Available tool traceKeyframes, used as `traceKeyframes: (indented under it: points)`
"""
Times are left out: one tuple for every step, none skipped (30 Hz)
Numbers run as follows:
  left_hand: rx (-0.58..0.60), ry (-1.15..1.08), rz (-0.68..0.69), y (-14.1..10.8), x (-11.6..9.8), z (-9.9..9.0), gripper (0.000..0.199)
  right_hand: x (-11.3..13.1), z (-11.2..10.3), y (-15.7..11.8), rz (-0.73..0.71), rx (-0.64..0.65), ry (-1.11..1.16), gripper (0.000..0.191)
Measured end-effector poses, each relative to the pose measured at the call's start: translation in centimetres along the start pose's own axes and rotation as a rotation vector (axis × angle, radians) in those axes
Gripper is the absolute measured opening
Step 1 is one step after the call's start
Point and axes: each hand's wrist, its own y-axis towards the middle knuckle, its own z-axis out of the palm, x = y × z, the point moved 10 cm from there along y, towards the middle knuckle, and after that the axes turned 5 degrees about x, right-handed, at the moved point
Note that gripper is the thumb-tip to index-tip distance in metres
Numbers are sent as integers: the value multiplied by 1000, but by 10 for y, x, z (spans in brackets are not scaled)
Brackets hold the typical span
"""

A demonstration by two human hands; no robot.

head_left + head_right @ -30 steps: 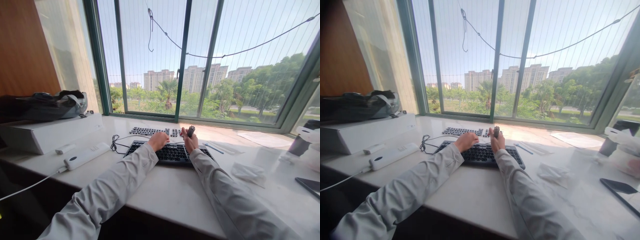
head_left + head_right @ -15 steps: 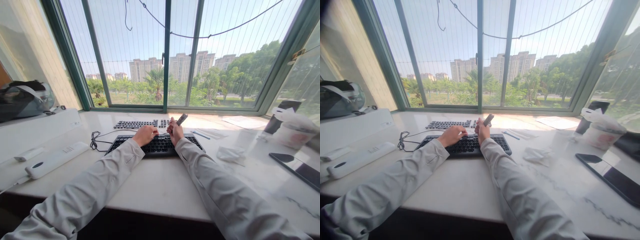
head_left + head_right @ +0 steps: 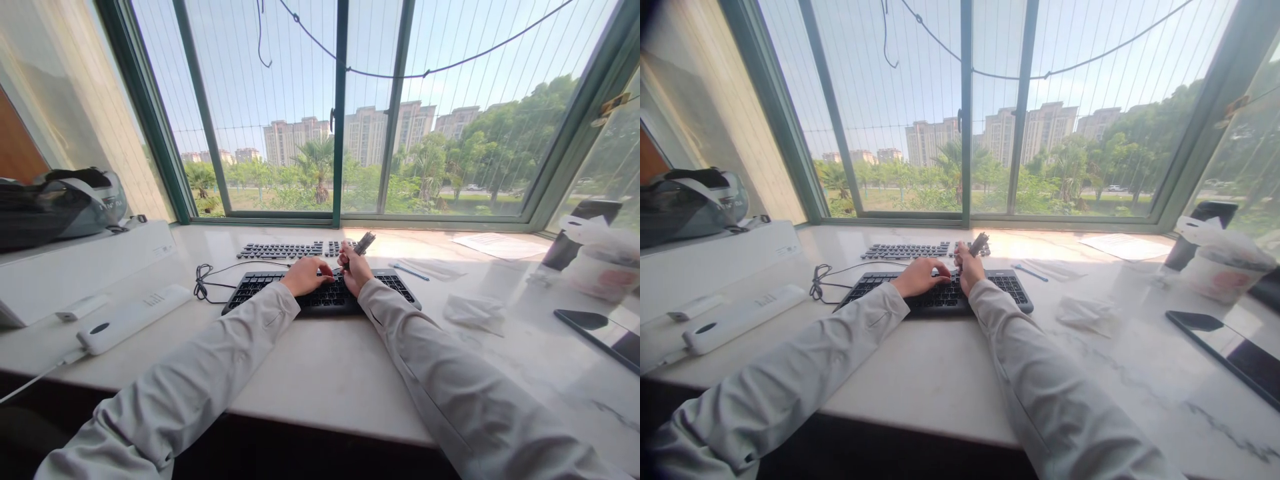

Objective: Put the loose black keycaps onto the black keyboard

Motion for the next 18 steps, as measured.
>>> traceKeyframes:
  points:
    - [-2,0,-4,0,0,0,34,0,-1,0,12,-9,-9,34]
    - [-4,5,-6,0,0,1,34,0,-1,-1,21,-19,-15,34]
    - [-6,15,-2,0,0,1,34,0,-2,-1,27,-26,-17,34]
    - [-7,27,4,0,-1,1,33,0,-2,-1,33,-31,-17,33]
    - [-9,42,10,0,-2,1,32,0,-1,-1,40,-33,-16,33]
    - [-9,57,15,0,-3,2,31,-1,-1,-1,48,-35,-14,33]
    - [-8,73,18,0,-4,2,30,-1,0,-1,58,-39,-13,32]
    - [-6,89,17,0,-4,2,29,-2,0,-1,66,-43,-10,32]
    - [0,103,14,0,-4,3,28,-2,0,0,71,-46,-6,31]
    - [7,116,12,0,-5,4,27,-3,0,0,72,-49,-4,31]
    - [14,127,10,0,-5,5,26,-3,0,0,70,-51,-5,31]
    - [21,135,8,0,-6,5,25,-3,0,1,65,-50,-9,31]
    - [27,141,6,1,-6,6,25,-4,0,1,58,-45,-16,31]
    - [31,144,5,1,-6,6,24,-4,1,2,50,-37,-26,31]
    - [33,146,5,1,-6,6,24,-4,0,3,42,-27,-39,31]
    - [34,145,6,1,-6,6,24,-5,0,4,37,-16,-53,30]
    - [34,143,7,1,-6,6,24,-5,-1,5,34,-10,-69,29]
    - [34,140,8,1,-6,7,24,-6,-2,6,36,-8,-83,28]
